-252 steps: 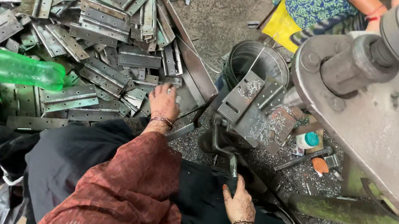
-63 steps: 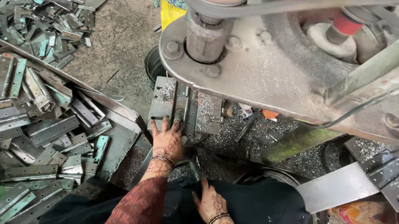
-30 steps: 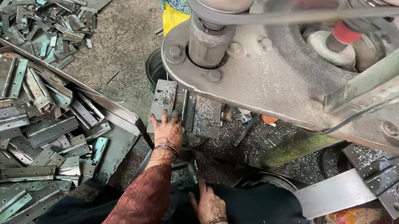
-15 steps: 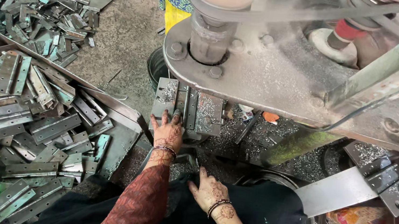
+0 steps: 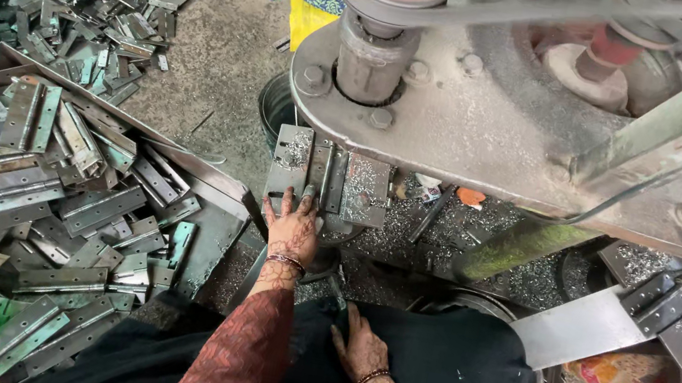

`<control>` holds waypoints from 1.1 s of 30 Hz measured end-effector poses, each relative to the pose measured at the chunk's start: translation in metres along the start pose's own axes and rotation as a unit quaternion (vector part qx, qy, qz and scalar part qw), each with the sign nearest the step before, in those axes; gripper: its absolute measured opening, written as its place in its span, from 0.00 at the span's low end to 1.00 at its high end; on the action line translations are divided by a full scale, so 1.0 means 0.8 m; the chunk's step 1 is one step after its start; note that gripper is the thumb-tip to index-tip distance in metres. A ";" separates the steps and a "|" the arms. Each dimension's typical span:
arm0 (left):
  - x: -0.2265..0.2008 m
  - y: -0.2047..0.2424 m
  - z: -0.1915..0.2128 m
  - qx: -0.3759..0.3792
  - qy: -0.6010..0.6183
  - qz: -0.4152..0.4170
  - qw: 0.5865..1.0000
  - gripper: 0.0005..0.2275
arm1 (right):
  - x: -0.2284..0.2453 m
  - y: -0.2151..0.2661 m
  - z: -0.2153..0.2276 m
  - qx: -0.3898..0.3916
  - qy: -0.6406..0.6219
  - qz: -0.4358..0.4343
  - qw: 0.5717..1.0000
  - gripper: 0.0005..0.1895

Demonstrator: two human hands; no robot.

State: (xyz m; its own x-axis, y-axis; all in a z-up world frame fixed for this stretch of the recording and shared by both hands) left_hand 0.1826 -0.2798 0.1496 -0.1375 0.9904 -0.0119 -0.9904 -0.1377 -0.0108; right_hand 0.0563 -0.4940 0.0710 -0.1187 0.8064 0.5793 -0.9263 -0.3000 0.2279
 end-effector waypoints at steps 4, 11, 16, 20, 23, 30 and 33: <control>0.005 0.002 0.001 -0.024 0.019 -0.010 0.999 0.21 | 0.040 0.007 0.044 0.030 0.001 -0.004 1.000 0.38; -0.006 -0.042 0.007 0.045 -0.018 -0.008 0.999 0.20 | 0.067 -0.014 0.073 0.088 0.058 -0.056 0.993 0.37; -0.005 -0.046 0.012 0.048 0.016 0.000 0.999 0.20 | 0.026 0.009 0.029 0.021 0.013 -0.026 0.999 0.38; -0.006 -0.033 0.004 0.030 -0.043 -0.019 0.998 0.21 | 0.004 0.006 -0.002 0.022 -0.008 -0.033 0.999 0.36; -0.010 -0.047 0.006 0.044 0.001 -0.010 0.999 0.20 | 0.009 -0.006 0.016 0.020 -0.013 -0.031 0.999 0.36; -0.001 -0.061 -0.003 0.052 -0.036 -0.017 0.998 0.21 | 0.066 -0.001 0.076 0.076 0.025 -0.040 0.996 0.37; 0.000 -0.084 0.002 0.059 -0.050 -0.013 0.997 0.21 | 0.081 -0.008 0.086 0.089 0.048 -0.030 0.994 0.37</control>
State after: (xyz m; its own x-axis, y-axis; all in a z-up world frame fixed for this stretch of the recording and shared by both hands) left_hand 0.2493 -0.2704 0.1521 -0.1072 0.9905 0.0866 -0.9874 -0.1162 0.1070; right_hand 0.0789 -0.4753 0.1611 -0.1057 0.8680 0.4852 -0.8558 -0.3279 0.4001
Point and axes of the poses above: each hand's wrist, its own y-axis away from the middle knuckle, its own z-axis out of the back of the hand, x = y × z, the point moved 7 cm from there along -y, towards the middle knuckle, and after that the axes turned 12 degrees about -y, right-handed, at the moved point
